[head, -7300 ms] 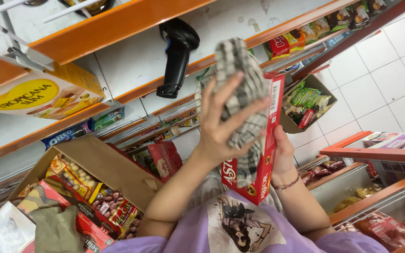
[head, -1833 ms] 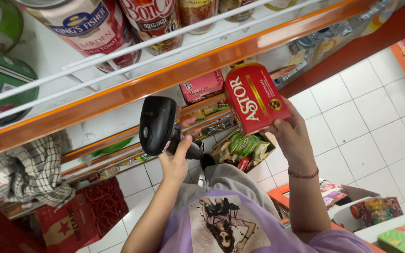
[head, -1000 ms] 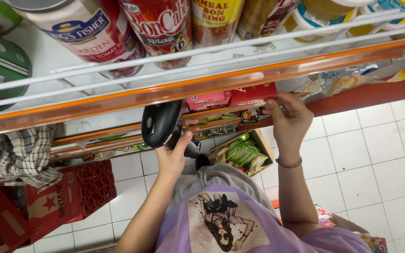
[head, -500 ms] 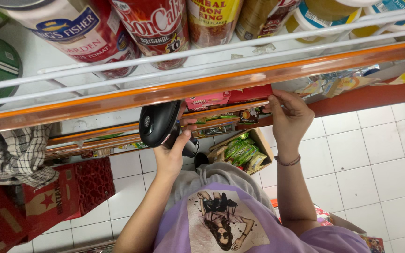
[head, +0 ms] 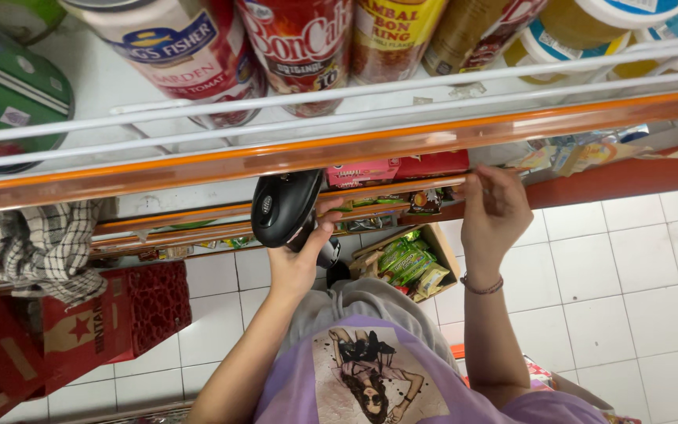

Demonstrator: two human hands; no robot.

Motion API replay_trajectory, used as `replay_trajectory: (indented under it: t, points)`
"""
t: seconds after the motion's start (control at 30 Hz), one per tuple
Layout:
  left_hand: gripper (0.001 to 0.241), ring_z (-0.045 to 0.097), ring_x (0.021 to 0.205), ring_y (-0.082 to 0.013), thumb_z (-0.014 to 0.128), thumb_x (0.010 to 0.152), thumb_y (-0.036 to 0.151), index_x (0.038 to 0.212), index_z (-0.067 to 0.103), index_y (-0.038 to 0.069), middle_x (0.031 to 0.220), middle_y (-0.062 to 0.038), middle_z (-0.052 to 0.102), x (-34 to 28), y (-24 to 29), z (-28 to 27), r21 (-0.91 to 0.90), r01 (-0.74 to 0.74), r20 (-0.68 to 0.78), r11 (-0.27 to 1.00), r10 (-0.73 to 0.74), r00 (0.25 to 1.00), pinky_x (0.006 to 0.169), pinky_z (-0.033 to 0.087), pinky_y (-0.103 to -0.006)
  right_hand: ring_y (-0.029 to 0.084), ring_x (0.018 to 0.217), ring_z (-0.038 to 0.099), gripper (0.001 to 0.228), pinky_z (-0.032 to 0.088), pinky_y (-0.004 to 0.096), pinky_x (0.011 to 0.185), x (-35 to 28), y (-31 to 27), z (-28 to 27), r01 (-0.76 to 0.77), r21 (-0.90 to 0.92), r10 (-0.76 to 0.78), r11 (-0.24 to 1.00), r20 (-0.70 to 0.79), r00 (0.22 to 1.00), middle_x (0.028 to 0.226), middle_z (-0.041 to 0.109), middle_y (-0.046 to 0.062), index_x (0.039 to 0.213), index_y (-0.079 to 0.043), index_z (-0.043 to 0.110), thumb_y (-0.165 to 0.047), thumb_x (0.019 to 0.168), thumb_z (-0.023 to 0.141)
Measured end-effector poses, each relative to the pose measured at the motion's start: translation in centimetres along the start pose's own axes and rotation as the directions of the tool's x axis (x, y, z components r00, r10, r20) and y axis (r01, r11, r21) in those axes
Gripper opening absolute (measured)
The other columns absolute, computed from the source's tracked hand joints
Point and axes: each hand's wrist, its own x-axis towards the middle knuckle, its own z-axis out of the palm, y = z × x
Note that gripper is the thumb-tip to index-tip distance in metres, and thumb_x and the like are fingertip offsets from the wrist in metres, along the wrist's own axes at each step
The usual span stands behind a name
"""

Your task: The person wipes different sides of various snack boxes with a cloth before scanning them with a handheld scanner and placing them onto a shelf.

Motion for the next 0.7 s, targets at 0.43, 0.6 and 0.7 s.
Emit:
replay_trajectory:
  t: [0.43, 0.6, 0.7]
  points:
    - [0.019, 0.066, 0.082, -0.0108, 0.081, 0.089, 0.002, 0.104, 0.069, 0.0, 0.092, -0.003, 0.07, -5.5, 1.3, -7.6, 0.264, -0.081, -0.325, 0.961, 0.168, 0.931, 0.074, 0.055, -0.0272, 0.018, 0.097, 0.062, 0.022, 0.054, 0.031, 0.089, -7.7, -3.3, 10.7, -0.085, 0.432, -0.116, 0.898, 0.416, 0.902, 0.109, 0.061, 0.01, 0.118, 0.004, 0.063, -0.013, 0.104, 0.063]
    - [0.024, 0.066, 0.084, -0.01, 0.081, 0.086, 0.004, 0.105, 0.067, 0.002, 0.092, -0.001, 0.069, -9.2, 5.0, -12.4, 0.337, -0.109, -0.497, 0.935, 0.275, 0.823, 0.076, 0.055, -0.0271, 0.019, 0.098, 0.062, 0.023, 0.054, 0.032, 0.091, -10.9, -5.3, 19.0, -0.224, 0.505, -0.206, 0.833, 0.66, 0.722, 0.108, 0.062, 0.011, 0.118, 0.003, 0.064, -0.015, 0.104, 0.064]
    - [0.021, 0.066, 0.083, -0.0106, 0.08, 0.087, 0.003, 0.104, 0.067, 0.001, 0.091, -0.001, 0.069, -11.6, 8.0, -16.4, 0.437, -0.112, -0.559, 0.893, 0.367, 0.744, 0.075, 0.055, -0.0275, 0.018, 0.095, 0.061, 0.02, 0.054, 0.032, 0.089, -13.7, -7.0, 24.3, -0.306, 0.497, -0.236, 0.812, 0.759, 0.606, 0.105, 0.062, 0.01, 0.117, 0.004, 0.065, -0.011, 0.103, 0.064]
